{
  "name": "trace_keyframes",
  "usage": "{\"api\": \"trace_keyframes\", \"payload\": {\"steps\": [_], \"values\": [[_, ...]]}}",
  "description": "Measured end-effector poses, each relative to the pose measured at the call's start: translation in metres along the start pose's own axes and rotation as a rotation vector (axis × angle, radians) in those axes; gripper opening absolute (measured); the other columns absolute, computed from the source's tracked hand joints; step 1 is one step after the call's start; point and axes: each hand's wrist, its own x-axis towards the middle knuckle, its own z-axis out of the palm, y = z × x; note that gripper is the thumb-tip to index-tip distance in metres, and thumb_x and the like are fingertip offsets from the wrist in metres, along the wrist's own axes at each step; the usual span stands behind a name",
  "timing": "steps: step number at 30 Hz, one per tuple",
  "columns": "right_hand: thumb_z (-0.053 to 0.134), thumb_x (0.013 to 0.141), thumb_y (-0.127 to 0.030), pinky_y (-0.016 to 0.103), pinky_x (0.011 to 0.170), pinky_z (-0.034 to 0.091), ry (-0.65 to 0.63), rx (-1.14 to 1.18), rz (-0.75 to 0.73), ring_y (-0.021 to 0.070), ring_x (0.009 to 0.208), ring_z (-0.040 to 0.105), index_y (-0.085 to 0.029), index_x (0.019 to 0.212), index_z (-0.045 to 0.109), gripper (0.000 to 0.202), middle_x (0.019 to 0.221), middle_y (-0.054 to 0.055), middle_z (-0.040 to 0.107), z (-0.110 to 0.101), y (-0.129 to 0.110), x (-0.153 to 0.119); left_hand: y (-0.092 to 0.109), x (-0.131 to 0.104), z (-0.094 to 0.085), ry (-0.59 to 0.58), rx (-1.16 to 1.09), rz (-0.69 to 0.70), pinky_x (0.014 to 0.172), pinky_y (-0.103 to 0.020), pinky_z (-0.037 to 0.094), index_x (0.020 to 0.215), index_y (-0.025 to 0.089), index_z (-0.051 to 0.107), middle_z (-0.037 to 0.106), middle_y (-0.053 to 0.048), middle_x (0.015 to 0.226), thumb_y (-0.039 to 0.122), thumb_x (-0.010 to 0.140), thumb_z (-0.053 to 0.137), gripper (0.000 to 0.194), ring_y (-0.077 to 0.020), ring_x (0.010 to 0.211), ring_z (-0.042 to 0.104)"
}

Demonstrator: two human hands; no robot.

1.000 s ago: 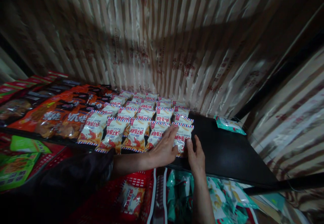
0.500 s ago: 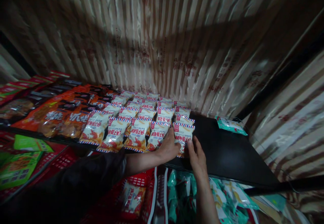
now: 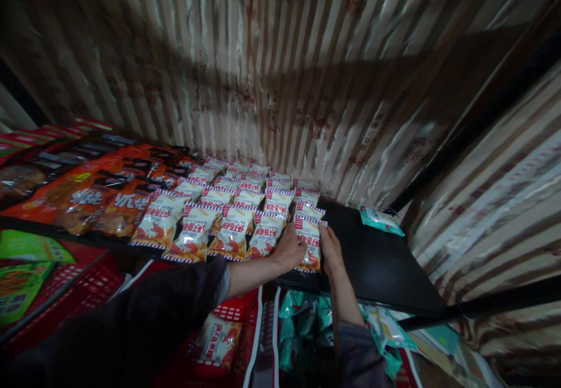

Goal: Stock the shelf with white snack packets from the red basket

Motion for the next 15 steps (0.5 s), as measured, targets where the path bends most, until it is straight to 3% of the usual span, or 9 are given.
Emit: {"api": "trace_keyframes", "payload": {"steps": [5, 11, 15], "values": [[0.07, 0.068, -0.054, 0.03, 0.063, 0.058, 0.062, 0.024, -0.028, 0.0215, 0.071, 0.072, -0.017, 0.098, 0.07, 0.047, 0.077, 0.002, 0.076, 0.007, -0.003, -0.003, 0.005, 0.002, 0.0, -0.004, -0.058, -0.168, 0.115, -0.049, 0.034, 0.144, 0.0, 0.031, 0.042, -0.028, 0.147, 0.014, 0.083, 0.048, 0.065, -0.0348, 0.14, 0.038], [0.067, 0.07, -0.055, 0.03, 0.067, 0.057, 0.08, 0.022, -0.052, 0.0213, 0.077, 0.071, -0.016, 0.11, 0.068, 0.056, 0.086, 0.003, 0.076, 0.013, -0.008, 0.004, 0.006, 0.006, -0.006, 0.01, -0.096, -0.147, 0.117, -0.046, 0.031, 0.146, 0.009, 0.032, 0.046, -0.02, 0.147, 0.011, 0.082, 0.048, 0.067, -0.0298, 0.14, 0.037], [0.063, 0.076, -0.055, 0.03, 0.071, 0.057, 0.075, -0.019, -0.033, 0.021, 0.083, 0.072, -0.018, 0.126, 0.061, 0.062, 0.099, 0.005, 0.076, 0.014, -0.009, 0.01, 0.006, 0.008, -0.007, 0.008, -0.107, -0.179, 0.115, -0.047, 0.035, 0.145, 0.008, 0.033, 0.047, -0.021, 0.146, 0.013, 0.081, 0.05, 0.066, -0.031, 0.138, 0.041]]}}
